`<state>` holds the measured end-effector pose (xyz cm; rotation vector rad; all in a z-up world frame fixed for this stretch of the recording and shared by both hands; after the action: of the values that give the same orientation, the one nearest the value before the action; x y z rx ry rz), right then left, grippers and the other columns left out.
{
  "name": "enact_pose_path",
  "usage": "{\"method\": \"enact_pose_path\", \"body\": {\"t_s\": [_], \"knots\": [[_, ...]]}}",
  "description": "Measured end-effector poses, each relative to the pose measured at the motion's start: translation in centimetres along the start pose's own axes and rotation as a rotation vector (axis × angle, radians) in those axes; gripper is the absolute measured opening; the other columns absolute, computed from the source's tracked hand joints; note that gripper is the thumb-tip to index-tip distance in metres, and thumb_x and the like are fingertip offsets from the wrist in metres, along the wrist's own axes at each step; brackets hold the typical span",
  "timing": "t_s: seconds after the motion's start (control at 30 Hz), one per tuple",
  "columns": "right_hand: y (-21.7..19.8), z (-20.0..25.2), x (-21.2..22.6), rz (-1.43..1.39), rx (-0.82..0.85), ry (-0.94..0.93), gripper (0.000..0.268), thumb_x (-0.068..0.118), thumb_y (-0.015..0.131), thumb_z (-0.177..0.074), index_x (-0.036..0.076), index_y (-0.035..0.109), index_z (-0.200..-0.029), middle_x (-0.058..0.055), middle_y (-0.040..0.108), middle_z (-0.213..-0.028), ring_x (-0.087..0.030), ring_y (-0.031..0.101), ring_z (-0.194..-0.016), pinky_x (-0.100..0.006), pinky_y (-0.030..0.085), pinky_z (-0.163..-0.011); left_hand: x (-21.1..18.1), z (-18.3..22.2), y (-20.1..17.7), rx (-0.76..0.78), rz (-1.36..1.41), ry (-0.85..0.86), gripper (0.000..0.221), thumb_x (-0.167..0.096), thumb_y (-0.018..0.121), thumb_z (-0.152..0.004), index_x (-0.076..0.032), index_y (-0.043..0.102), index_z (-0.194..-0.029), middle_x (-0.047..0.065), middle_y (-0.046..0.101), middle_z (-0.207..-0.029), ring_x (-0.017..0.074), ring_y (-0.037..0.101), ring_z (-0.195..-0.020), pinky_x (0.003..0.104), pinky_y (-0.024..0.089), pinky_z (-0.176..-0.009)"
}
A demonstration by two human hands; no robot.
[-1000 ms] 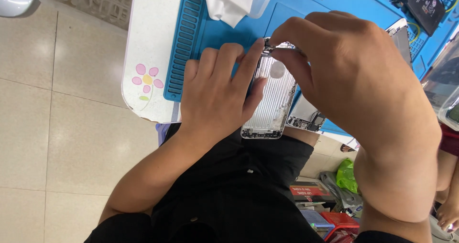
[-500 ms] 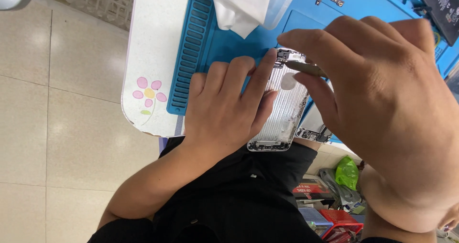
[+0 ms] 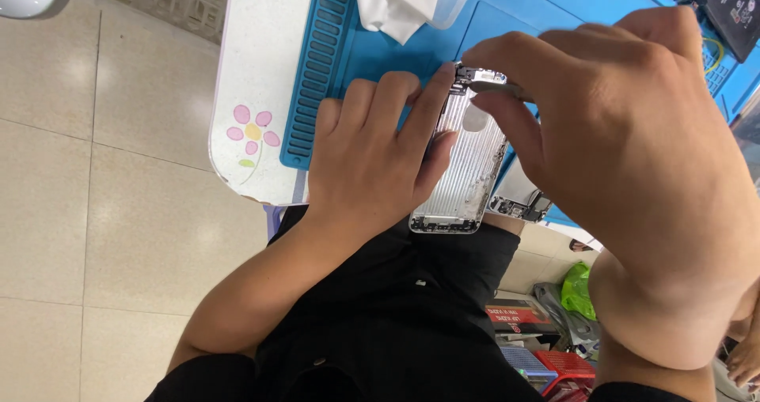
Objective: The person scrapes old adhesive and residue from the inside of a disassembled phone back housing using a small handheld scraping tool, working over a blue repair mat with other phone parts laid out. They rotate the housing to reach different edges and set it back on the mat when finished.
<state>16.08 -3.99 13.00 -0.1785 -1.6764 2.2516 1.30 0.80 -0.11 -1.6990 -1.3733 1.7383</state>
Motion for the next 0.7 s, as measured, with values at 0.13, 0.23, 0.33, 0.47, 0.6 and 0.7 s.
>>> {"method": "enact_pose_path", "body": {"t_s": [0.13, 0.23, 0.33, 0.47, 0.6, 0.7], "knots": [[0.1, 0.7, 0.2, 0.019, -0.067, -0.058, 0.025, 0.017, 0.084, -0.091, 0.009, 0.075, -0.113, -0.007, 0.072, -0.083, -0.030, 0.065, -0.075, -0.043, 0.041, -0.084, 0.0, 0.3, 0.2, -0.053, 0.006, 0.025, 0.053, -0.036, 0.072, -0.104, -0.008, 0.056, -0.147, 0.005, 0.051, -0.120, 0.0221, 0.050, -0.102, 0.040, 0.036, -0.081], [1.5, 1.9, -1.1, 0.013, -0.104, -0.069, 0.023, 0.016, 0.083, -0.096, 0.008, 0.074, -0.116, -0.004, 0.071, -0.085, -0.027, 0.064, -0.079, -0.042, 0.043, -0.088, 0.1, 0.3, 0.0, -0.068, 0.007, 0.038, 0.054, -0.036, 0.073, -0.104, -0.008, 0.055, -0.147, 0.005, 0.051, -0.119, 0.0222, 0.050, -0.103, 0.040, 0.036, -0.082], [1.8, 2.7, -1.3, 0.004, -0.189, -0.139, 0.023, 0.013, 0.080, -0.097, 0.007, 0.072, -0.117, -0.003, 0.070, -0.094, -0.024, 0.065, -0.087, -0.040, 0.044, -0.090, -0.1, 0.4, -0.2, -0.082, 0.013, 0.049, 0.054, -0.036, 0.073, -0.104, -0.009, 0.056, -0.147, 0.005, 0.050, -0.117, 0.0220, 0.050, -0.103, 0.040, 0.036, -0.082], [1.6, 2.6, -1.0, 0.060, -0.309, -0.175, 0.020, 0.015, 0.082, -0.097, 0.006, 0.072, -0.111, -0.006, 0.070, -0.100, -0.027, 0.067, -0.094, -0.042, 0.045, -0.087, -0.4, 0.2, -0.6, -0.112, 0.028, 0.055, 0.053, -0.036, 0.074, -0.103, -0.010, 0.056, -0.146, 0.005, 0.050, -0.116, 0.0224, 0.051, -0.104, 0.040, 0.036, -0.082], [1.7, 2.7, -1.0, -0.023, -0.311, -0.121, 0.016, 0.011, 0.081, -0.099, 0.007, 0.070, -0.110, -0.009, 0.069, -0.097, -0.029, 0.067, -0.093, -0.042, 0.047, -0.086, -0.5, 0.1, -0.6, -0.108, 0.041, 0.062, 0.054, -0.034, 0.075, -0.102, -0.010, 0.057, -0.146, 0.005, 0.050, -0.115, 0.0231, 0.051, -0.103, 0.040, 0.036, -0.081], [1.3, 2.3, -0.5, -0.205, -0.271, -0.122, 0.021, 0.001, 0.076, -0.096, 0.004, 0.069, -0.116, -0.012, 0.070, -0.095, -0.031, 0.068, -0.085, -0.043, 0.048, -0.078, -0.4, 0.0, -0.5, -0.106, 0.032, 0.063, 0.054, -0.034, 0.075, -0.100, -0.010, 0.057, -0.145, 0.006, 0.051, -0.114, 0.0233, 0.051, -0.102, 0.041, 0.036, -0.080]]}}
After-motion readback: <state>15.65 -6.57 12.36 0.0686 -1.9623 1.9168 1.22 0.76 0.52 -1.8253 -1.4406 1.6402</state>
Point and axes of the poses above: each hand's wrist, its own z-axis away from the middle knuckle, its own y-axis out of the palm, x = y × z, the point moved 2 cm from there along -z, towards the middle knuckle
